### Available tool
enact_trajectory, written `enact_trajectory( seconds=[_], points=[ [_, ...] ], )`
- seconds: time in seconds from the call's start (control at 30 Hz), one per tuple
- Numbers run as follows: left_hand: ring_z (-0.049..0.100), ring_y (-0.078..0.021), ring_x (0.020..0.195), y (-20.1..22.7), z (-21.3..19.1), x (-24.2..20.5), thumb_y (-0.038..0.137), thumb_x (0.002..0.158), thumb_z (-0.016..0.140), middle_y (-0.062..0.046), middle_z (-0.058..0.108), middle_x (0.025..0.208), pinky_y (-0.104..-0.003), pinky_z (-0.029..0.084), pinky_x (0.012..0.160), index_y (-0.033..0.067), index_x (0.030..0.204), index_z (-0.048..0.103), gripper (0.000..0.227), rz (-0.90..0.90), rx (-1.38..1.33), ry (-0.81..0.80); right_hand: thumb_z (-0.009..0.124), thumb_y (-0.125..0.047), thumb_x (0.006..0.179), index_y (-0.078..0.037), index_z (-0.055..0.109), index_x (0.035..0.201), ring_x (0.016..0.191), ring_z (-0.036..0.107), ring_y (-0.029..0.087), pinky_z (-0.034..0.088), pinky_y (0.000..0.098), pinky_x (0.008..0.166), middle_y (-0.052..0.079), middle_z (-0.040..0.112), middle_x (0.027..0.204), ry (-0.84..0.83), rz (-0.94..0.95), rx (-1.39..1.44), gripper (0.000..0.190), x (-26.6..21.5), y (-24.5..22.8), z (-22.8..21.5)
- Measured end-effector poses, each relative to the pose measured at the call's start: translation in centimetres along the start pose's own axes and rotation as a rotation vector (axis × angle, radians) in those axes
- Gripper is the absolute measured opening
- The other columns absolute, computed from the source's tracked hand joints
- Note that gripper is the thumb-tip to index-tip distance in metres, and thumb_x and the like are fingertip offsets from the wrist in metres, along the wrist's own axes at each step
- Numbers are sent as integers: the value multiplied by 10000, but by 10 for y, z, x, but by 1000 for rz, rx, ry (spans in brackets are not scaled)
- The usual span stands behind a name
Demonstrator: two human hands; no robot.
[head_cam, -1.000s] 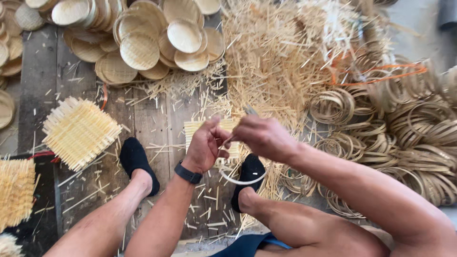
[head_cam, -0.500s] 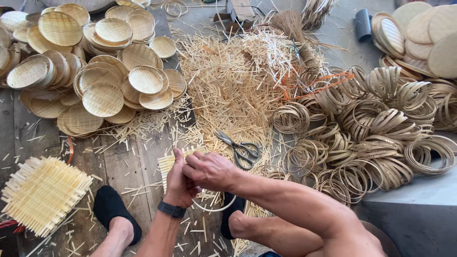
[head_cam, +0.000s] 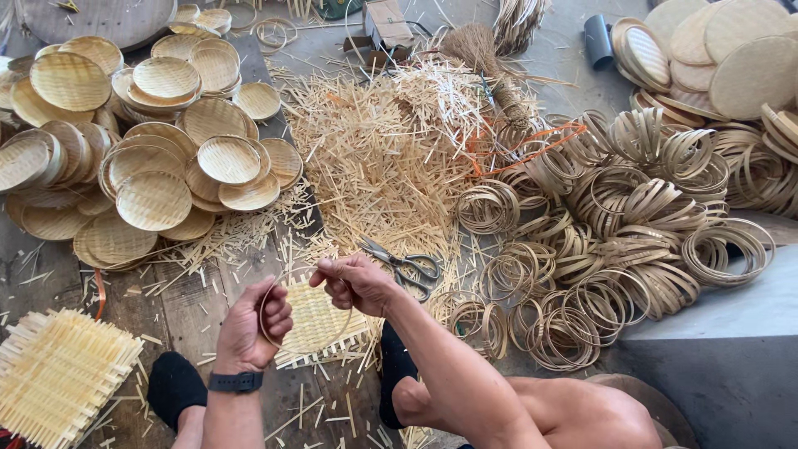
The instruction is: The person weaves bamboo strips into a flat square base, then trims the edges with shears and attaches it to a circular bamboo frame to form a plate.
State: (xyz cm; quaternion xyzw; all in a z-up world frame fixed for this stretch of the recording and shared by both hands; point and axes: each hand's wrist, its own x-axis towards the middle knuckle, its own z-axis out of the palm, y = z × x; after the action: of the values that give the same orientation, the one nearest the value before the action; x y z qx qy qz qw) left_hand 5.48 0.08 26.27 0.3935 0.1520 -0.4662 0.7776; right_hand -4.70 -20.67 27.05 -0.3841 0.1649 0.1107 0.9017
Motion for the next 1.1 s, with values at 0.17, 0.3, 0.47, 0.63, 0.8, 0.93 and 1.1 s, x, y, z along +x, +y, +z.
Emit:
enact_trajectory(
  seconds=[0.17,0.3,0.47,0.63,0.8,0.93,1.1],
  points=[
    [339,-83,435,-12,-9,10,241,961,641,36,360,498,-239,260,362,69,685,581,330,33,-61,-57,682,-368,1009,-40,649,745,481,310,63,232,224,426,-59,368,549,20,36,161,422,2,10,-1],
    [268,-79,374,-14,-16,16,233,949,651,45,319,474,-250,205,325,88,655,562,340,-47,66,-12,674,-369,995,-56,618,686,434,268,47,197,222,396,-65,346,522,-27,63,105,443,4,19,-7],
    [280,-81,370,-31,-16,22,206,925,651,33,371,504,-255,186,322,148,639,479,339,52,-74,73,676,-357,1006,-77,575,665,426,261,55,198,238,391,-54,362,522,89,31,-65,452,11,25,-9],
    [319,-67,425,-17,-22,26,267,958,663,52,357,525,-236,236,375,45,735,608,320,77,-78,13,602,-426,990,-20,720,868,519,454,101,392,253,503,-20,494,591,235,16,8,440,11,13,-6],
    [309,-67,423,-16,-30,26,276,950,699,46,364,524,-225,237,379,54,720,593,337,91,-105,60,620,-375,965,-17,705,873,619,567,181,503,341,623,45,589,659,180,25,-68,379,2,14,-8],
    [306,-74,397,-21,-36,30,233,914,744,38,340,487,-230,213,344,61,688,562,338,65,-150,35,663,-363,1015,-60,637,768,581,502,165,458,336,573,7,501,610,57,12,104,392,6,30,-10],
    [300,-60,351,-13,-29,22,195,887,752,39,385,467,-235,211,321,25,687,603,302,74,121,54,638,-374,977,-64,621,736,584,487,159,455,326,577,8,497,613,107,65,6,393,7,32,-18]
  ],
)
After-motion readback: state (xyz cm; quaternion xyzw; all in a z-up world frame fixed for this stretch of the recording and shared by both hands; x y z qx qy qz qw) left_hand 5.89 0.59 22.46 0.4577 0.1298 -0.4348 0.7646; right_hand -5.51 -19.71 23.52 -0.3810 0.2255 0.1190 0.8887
